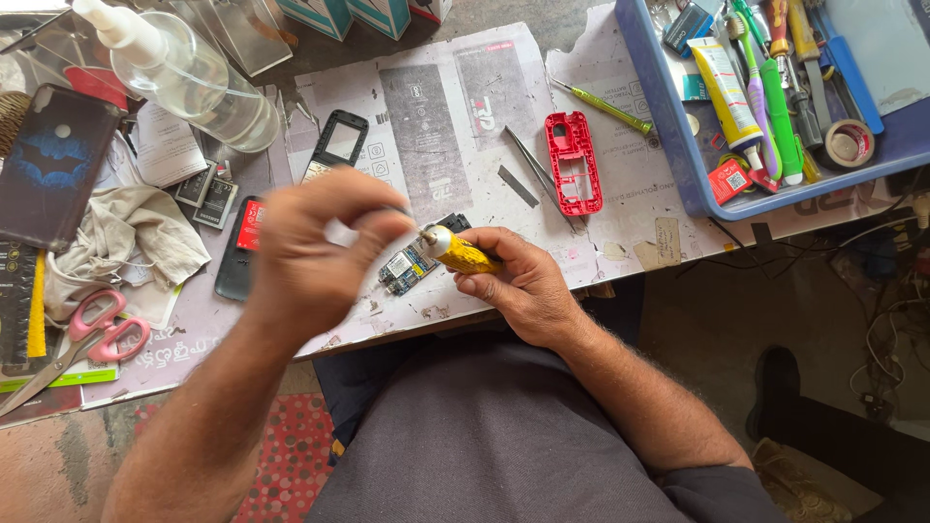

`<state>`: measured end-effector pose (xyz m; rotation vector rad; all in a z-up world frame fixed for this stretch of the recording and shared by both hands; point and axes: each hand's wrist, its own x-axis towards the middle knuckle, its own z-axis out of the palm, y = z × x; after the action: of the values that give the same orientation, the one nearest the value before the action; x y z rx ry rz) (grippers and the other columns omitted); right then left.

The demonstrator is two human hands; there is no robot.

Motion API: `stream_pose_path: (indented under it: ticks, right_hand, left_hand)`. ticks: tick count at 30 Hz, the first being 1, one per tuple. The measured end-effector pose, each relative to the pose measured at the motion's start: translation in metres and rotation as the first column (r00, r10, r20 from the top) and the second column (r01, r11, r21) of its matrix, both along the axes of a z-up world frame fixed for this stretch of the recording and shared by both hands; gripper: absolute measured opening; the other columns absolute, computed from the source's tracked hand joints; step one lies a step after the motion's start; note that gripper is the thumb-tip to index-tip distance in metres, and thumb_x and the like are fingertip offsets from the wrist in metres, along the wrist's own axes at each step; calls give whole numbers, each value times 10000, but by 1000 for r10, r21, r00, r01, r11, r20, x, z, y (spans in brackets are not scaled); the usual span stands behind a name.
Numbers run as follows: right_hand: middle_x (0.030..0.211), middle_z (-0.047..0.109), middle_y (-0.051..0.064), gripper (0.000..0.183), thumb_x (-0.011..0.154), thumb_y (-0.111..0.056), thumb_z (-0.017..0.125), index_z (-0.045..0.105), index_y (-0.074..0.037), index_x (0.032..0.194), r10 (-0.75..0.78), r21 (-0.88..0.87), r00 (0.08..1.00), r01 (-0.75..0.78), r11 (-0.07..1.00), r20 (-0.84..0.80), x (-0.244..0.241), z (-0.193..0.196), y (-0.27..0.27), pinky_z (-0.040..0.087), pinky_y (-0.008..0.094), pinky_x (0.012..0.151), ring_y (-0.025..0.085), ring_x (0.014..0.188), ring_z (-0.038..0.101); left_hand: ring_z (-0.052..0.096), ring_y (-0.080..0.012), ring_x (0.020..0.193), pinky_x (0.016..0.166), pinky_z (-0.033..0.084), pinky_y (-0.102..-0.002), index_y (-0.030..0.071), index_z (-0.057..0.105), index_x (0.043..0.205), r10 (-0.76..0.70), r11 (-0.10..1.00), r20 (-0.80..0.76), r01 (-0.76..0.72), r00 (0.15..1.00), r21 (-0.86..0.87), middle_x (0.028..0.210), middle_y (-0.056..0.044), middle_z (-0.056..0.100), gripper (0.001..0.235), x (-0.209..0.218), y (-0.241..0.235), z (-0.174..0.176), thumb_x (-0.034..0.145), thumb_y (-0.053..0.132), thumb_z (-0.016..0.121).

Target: The person disassembles a red flip phone, removes the front casing, and detaches a circular component from the internal assembly. They apply a small amount of adhesive to the component and reattach it to the phone's internal structure.

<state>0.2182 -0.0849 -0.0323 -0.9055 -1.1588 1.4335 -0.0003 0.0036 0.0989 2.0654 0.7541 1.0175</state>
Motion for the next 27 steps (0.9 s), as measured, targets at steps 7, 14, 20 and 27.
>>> stream_pose_path:
  ticks: [7,14,20,27]
  right_hand:
    - [1235,676,88,409,1009,-174,724,572,-43,1365,34,73,987,-23,997,-154,5,-5,2,542,375,1070,176,1180,648]
    - [1278,666,89,332,1051,-194,718,588,-72,1331,105,219,966,-52,974,-237,6,-2,8,530,405,1123,187,1226,626]
    - [1282,669,88,387,1050,-200,720,582,-85,1393,196,318,949,-112,941,-247,9,5,21,571,393,1057,187,1153,655]
    - [1365,583,105,482,1013,-193,723,515,-34,1417,250,393,968,-235,889,14,-2,26,32,495,401,1123,223,1288,571]
  left_hand:
    - [686,-151,894,832,528,-294,52,728,1071,197,980,-164,-196,967,18,965,-46,714,143,-45,17,-9,937,51,776]
    - [658,-200,967,925,398,-428,152,783,981,370,913,-564,-178,738,367,985,15,748,132,-60,10,-47,853,180,774]
    - [602,-293,1202,1079,371,-490,82,675,1287,301,918,-445,-129,843,376,1275,-111,669,614,-38,-3,-23,748,313,860]
    - [708,-204,1103,1233,309,-580,85,676,949,-201,973,-77,208,977,99,1013,-61,739,354,49,-15,11,801,329,885]
